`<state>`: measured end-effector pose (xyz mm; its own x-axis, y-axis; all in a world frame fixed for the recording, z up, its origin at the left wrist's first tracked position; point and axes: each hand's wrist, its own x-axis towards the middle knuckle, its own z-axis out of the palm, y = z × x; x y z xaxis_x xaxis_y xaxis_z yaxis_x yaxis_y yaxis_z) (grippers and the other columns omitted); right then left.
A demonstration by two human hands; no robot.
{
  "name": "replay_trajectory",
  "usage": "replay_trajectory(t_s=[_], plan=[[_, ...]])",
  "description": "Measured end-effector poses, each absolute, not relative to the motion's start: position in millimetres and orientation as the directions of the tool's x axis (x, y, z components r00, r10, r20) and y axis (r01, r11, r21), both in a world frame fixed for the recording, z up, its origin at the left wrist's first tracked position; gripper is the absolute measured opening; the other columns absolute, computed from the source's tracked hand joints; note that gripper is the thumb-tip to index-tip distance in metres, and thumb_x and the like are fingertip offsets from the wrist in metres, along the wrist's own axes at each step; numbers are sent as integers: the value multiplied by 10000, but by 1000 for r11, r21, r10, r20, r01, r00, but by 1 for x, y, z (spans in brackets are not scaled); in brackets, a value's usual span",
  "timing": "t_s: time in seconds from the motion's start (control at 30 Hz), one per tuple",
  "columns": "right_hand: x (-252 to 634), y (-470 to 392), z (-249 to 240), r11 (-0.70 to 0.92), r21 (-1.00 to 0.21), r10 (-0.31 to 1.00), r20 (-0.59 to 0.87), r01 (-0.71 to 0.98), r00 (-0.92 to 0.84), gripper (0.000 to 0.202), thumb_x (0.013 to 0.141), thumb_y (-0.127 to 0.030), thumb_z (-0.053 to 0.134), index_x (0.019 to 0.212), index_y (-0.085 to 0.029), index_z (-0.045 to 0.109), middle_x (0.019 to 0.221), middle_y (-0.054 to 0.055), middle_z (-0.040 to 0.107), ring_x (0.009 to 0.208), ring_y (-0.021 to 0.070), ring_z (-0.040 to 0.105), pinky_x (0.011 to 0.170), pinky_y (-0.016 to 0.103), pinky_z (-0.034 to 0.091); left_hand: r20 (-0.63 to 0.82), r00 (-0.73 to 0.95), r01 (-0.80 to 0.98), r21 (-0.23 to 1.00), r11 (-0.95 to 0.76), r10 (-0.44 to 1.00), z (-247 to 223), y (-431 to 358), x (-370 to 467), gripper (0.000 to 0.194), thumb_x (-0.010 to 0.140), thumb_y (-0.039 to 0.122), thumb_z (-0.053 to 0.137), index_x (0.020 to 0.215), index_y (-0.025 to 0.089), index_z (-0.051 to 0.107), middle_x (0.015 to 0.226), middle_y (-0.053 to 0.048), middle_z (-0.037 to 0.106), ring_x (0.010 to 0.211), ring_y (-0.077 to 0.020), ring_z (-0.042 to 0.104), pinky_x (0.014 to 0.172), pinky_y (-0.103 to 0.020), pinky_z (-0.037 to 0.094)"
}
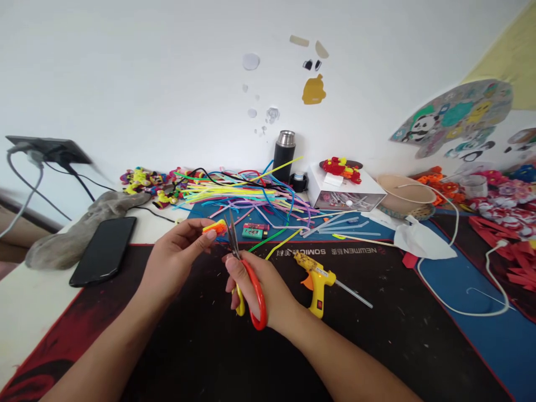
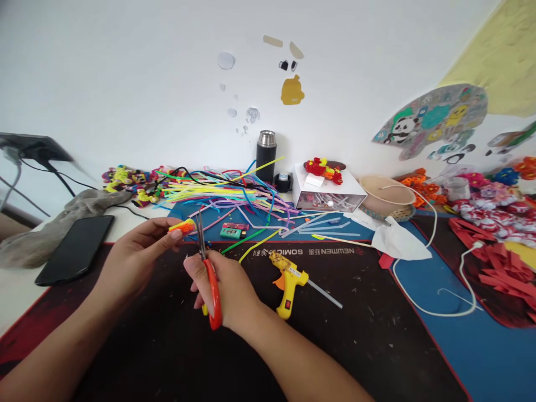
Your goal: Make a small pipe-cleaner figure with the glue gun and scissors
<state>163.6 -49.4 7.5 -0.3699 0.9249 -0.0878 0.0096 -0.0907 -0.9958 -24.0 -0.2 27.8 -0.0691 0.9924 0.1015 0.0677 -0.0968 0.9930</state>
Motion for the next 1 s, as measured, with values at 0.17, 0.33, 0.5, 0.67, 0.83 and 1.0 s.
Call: replay_trajectory(t_s=[0.17,0.33,0.5,0.67,0.83,1.0], plan=[[163,-50,7,-75,-994,932,-99,80,-349,586,1029,-763,517,1067,-198,669,754,-23,637,502,109,616,481,223,465,105,-24,141,985,-100,994,31,-3,-23,378,808,552,876,974,223,795,854,-39,745,704,-205,636,643,-323,528],[160,-52,9,-158,-985,930,-172,70,-325,503,1002,-702,619,1059,-206,680,665,-54,577,463,111,577,440,219,449,87,-20,127,988,-84,996,31,-3,-23,337,852,551,834,920,226,776,721,-15,693,635,-195,608,629,-327,500],[160,-53,13,-158,-985,931,-174,75,-321,444,1014,-644,630,1043,-205,690,658,-54,579,440,106,567,429,219,440,69,-28,98,993,-66,997,29,-2,-24,341,850,550,846,928,227,767,690,-5,686,603,-177,599,582,-306,480],[161,-50,7,-98,-987,942,-133,126,-308,429,1008,-639,652,1091,-223,712,716,-25,633,497,116,593,472,229,463,34,-63,-1,999,-34,997,28,-2,-24,327,830,521,876,916,228,760,701,-5,695,594,-163,592,542,-289,458],[159,-49,6,-138,-989,941,-150,58,-304,505,946,-673,720,1155,-214,714,790,4,664,653,157,657,611,275,558,-95,-119,-176,982,73,988,32,0,-25,352,778,503,910,851,210,729,650,1,680,562,-154,586,485,-271,403],[159,-47,12,-219,-971,926,-174,-101,-335,631,885,-782,715,1132,-202,683,775,-16,649,643,147,672,658,293,601,-101,-122,-222,972,72,987,38,0,-25,328,853,474,857,818,196,686,630,21,669,541,-129,576,477,-252,391]])
